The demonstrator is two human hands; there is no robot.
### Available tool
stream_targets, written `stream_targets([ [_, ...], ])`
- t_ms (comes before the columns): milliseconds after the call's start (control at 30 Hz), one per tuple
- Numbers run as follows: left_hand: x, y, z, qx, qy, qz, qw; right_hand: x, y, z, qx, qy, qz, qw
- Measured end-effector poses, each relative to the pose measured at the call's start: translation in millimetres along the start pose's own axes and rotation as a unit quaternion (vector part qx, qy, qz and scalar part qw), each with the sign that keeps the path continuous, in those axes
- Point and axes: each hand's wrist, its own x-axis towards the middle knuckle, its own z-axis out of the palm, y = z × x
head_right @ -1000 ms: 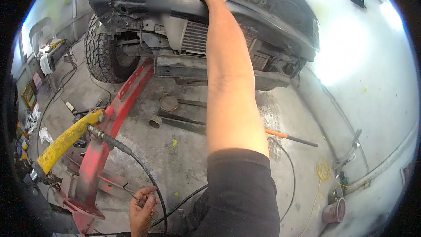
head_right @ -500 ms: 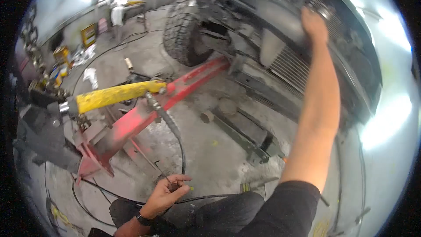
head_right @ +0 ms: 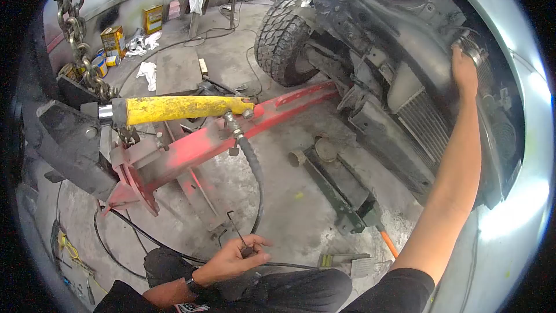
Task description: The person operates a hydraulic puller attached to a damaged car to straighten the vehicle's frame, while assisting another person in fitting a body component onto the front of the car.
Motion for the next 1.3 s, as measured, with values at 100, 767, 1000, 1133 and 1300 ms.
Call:
stream_targets([
  [100, -1, 0, 0, 0.002, 0.000, -0.003, 1.000, 1, 4, 1, 0.009, 0.005, -0.001, 1.000],
  [767, -3, 4, 4, 0.009, 0.000, -0.002, 1.000, 10, 13, 6, 0.010, 0.005, -0.008, 1.000],
  [1000, -2, 5, 3, 0.006, -0.003, -0.010, 1.000, 10, 14, 7, 0.011, 0.012, -0.011, 1.000],
  [1133, -2, 4, 2, 0.021, -0.005, -0.010, 1.000, 10, 14, 6, 0.016, 0.008, -0.012, 1.000],
  [1300, -1, 2, 1, 0.011, -0.006, -0.012, 1.000, 11, 13, 6, 0.014, 0.004, -0.001, 1.000],
])
